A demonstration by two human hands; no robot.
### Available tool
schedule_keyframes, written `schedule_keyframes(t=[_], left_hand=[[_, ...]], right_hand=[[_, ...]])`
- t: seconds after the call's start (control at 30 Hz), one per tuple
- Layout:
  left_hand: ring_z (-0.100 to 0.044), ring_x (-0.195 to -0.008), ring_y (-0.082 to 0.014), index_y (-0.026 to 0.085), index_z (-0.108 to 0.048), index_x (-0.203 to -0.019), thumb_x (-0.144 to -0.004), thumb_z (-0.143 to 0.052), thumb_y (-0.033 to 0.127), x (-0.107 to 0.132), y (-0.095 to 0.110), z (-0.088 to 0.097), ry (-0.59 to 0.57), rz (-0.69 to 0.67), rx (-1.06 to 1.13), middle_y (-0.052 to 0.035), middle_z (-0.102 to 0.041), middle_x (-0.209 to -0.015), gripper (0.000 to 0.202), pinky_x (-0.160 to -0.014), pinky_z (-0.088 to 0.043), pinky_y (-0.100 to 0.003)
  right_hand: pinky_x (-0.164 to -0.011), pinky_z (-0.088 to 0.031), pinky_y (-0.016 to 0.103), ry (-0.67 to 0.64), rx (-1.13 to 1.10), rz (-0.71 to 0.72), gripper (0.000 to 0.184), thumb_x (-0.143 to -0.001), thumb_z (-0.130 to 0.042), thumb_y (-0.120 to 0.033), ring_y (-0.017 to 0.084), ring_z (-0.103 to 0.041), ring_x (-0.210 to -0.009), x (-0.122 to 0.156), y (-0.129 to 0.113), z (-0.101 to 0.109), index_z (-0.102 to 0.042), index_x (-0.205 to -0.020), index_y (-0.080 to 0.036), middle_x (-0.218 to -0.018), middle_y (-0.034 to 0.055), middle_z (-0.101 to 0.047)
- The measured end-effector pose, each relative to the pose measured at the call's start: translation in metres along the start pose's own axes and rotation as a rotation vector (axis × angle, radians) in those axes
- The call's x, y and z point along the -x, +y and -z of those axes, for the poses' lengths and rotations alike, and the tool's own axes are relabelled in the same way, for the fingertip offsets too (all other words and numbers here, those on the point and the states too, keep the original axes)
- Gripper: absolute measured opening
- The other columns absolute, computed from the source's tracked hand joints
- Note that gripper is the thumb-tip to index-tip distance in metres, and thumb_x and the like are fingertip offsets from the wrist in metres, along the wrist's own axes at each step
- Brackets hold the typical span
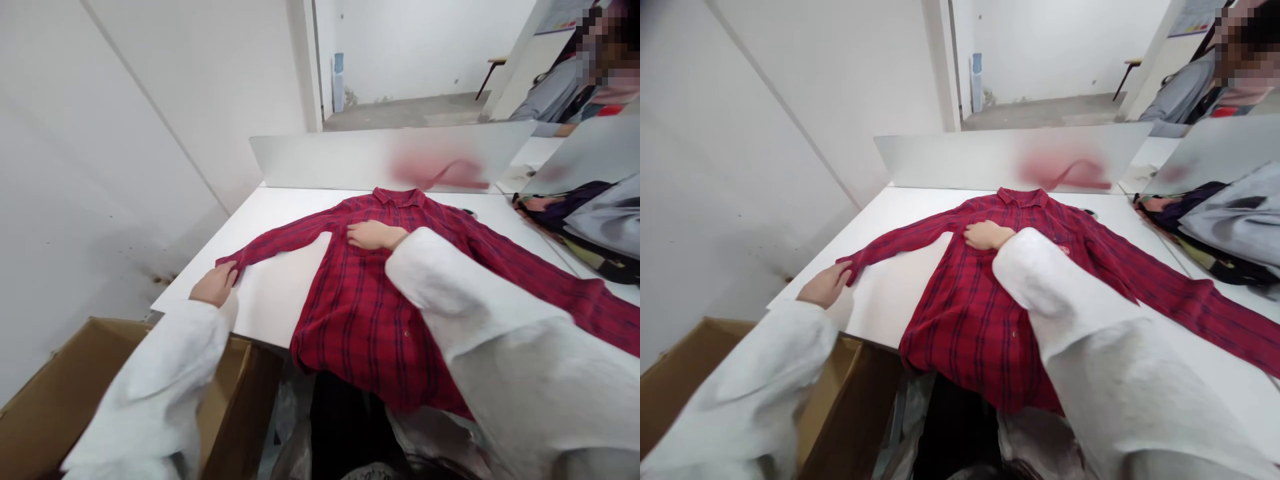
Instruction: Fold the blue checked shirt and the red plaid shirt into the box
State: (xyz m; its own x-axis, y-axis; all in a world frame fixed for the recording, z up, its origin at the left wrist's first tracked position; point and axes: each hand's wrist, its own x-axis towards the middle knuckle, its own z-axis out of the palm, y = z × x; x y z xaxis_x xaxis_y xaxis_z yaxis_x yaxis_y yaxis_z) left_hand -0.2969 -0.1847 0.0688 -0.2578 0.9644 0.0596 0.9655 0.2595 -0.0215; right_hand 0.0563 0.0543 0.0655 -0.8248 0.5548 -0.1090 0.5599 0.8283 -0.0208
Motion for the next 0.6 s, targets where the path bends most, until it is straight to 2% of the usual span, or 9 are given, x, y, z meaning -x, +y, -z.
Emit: schedule_keyframes(t=[0.1, 0.17, 0.27, 0.37, 0.5, 0.6], left_hand=[[-0.057, -0.116, -0.0307, 0.003, -0.046, -0.134, -0.093, -0.028, 0.033, -0.026, 0.006, -0.029, 0.074, 0.156, 0.070, -0.0210, -0.061, -0.124, 0.054, -0.098, -0.043, -0.045], [-0.052, -0.122, -0.0326, 0.002, -0.047, -0.133, -0.092, -0.031, 0.033, -0.032, 0.002, -0.046, 0.090, 0.205, 0.107, -0.0230, -0.058, -0.127, 0.053, -0.102, -0.039, -0.049], [-0.039, -0.134, -0.0290, 0.007, -0.051, -0.130, -0.093, -0.033, 0.030, -0.034, -0.017, -0.063, 0.104, 0.197, 0.129, -0.0186, -0.048, -0.140, 0.048, -0.110, -0.030, -0.049], [-0.036, -0.136, -0.0264, 0.014, -0.052, -0.130, -0.094, -0.028, 0.027, -0.042, -0.042, -0.069, 0.114, 0.214, 0.155, -0.0141, -0.046, -0.143, 0.045, -0.110, -0.029, -0.052], [-0.038, -0.135, -0.0252, 0.013, -0.050, -0.128, -0.095, -0.026, 0.028, -0.062, -0.063, -0.069, 0.145, 0.279, 0.182, -0.0148, -0.046, -0.143, 0.044, -0.110, -0.027, -0.050], [-0.041, -0.131, -0.0330, 0.003, -0.046, -0.128, -0.092, -0.035, 0.035, -0.073, -0.069, -0.070, 0.217, 0.450, 0.167, -0.0251, -0.046, -0.138, 0.050, -0.108, -0.027, -0.053]], right_hand=[[-0.105, -0.034, 0.048, 0.299, -0.015, -0.049, 0.040, -0.097, -0.030, -0.023, 0.028, -0.047, -0.126, -0.047, -0.029, -0.006, -0.056, -0.126, -0.013, -0.135, 0.0153, -0.053], [-0.108, -0.028, 0.051, 0.387, -0.068, -0.152, 0.044, -0.098, -0.029, -0.026, 0.029, -0.037, -0.134, -0.065, -0.039, -0.022, -0.049, -0.134, -0.013, -0.144, 0.0144, -0.043], [-0.110, -0.024, 0.054, 0.357, -0.162, -0.287, 0.052, -0.098, -0.028, -0.036, 0.029, -0.029, -0.139, -0.077, -0.039, -0.052, -0.035, -0.145, -0.015, -0.151, 0.0134, -0.033], [-0.111, -0.019, 0.055, 0.333, -0.146, -0.317, 0.057, -0.096, -0.031, -0.039, 0.030, -0.022, -0.141, -0.079, -0.032, -0.072, -0.028, -0.149, -0.016, -0.152, 0.0136, -0.029], [-0.111, -0.019, 0.056, 0.309, -0.098, -0.284, 0.053, -0.097, -0.029, -0.040, 0.032, -0.019, -0.142, -0.077, -0.030, -0.073, -0.034, -0.147, -0.022, -0.153, 0.0105, -0.027], [-0.111, -0.019, 0.057, 0.361, -0.093, -0.283, 0.053, -0.097, -0.028, -0.041, 0.033, -0.019, -0.142, -0.074, -0.034, -0.068, -0.032, -0.147, -0.025, -0.154, 0.0102, -0.027]])
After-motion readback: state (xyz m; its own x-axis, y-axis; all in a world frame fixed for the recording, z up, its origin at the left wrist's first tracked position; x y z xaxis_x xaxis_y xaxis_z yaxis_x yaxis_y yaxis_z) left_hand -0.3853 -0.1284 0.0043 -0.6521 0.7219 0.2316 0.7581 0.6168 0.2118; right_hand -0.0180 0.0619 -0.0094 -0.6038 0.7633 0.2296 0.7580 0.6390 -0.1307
